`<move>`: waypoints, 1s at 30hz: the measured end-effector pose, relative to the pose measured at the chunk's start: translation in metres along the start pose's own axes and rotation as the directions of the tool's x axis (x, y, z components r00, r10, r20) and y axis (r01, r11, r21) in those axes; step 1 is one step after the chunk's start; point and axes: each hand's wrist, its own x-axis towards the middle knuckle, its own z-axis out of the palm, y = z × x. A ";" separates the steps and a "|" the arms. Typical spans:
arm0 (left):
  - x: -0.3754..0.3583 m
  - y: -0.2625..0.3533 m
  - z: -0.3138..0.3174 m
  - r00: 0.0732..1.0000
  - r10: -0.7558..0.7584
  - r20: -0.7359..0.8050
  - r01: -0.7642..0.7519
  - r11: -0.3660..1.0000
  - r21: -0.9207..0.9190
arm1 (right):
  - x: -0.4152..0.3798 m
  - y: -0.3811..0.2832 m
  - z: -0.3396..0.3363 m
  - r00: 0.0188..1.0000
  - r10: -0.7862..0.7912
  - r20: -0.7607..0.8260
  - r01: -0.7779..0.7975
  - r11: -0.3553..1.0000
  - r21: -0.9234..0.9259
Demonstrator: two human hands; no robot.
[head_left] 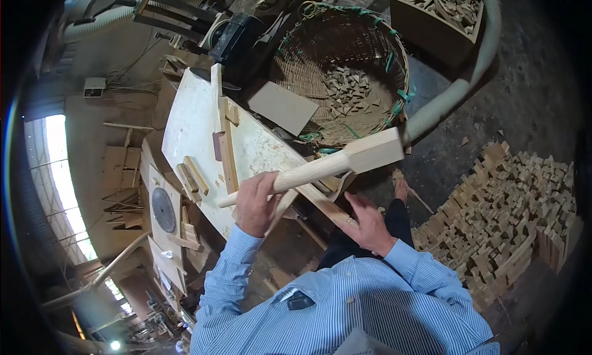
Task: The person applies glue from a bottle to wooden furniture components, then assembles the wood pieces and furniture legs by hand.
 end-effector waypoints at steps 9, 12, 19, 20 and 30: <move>0.077 0.126 0.023 0.942 -0.217 0.257 0.333 0.480 -0.812 | -0.010 0.019 -0.098 0.979 -0.104 -0.175 0.133 0.978 0.162; 0.091 0.153 0.049 0.941 -0.223 0.254 0.290 0.147 -0.946 | -0.001 -0.015 -0.091 0.991 -0.103 -0.089 0.119 0.974 0.194; 0.088 0.146 0.104 0.887 -0.329 0.323 0.226 -0.300 -0.927 | -0.010 -0.041 -0.079 0.946 0.305 -0.107 -0.245 0.894 0.374; 0.084 0.132 0.114 0.899 -0.285 0.333 0.310 -0.121 -0.943 | -0.011 -0.037 -0.084 0.951 0.277 -0.134 -0.236 0.937 0.259; 0.003 0.068 0.146 0.929 -0.357 -0.095 0.325 0.913 -0.246 | 0.082 0.050 -0.107 0.954 0.299 0.029 -0.299 0.954 -0.026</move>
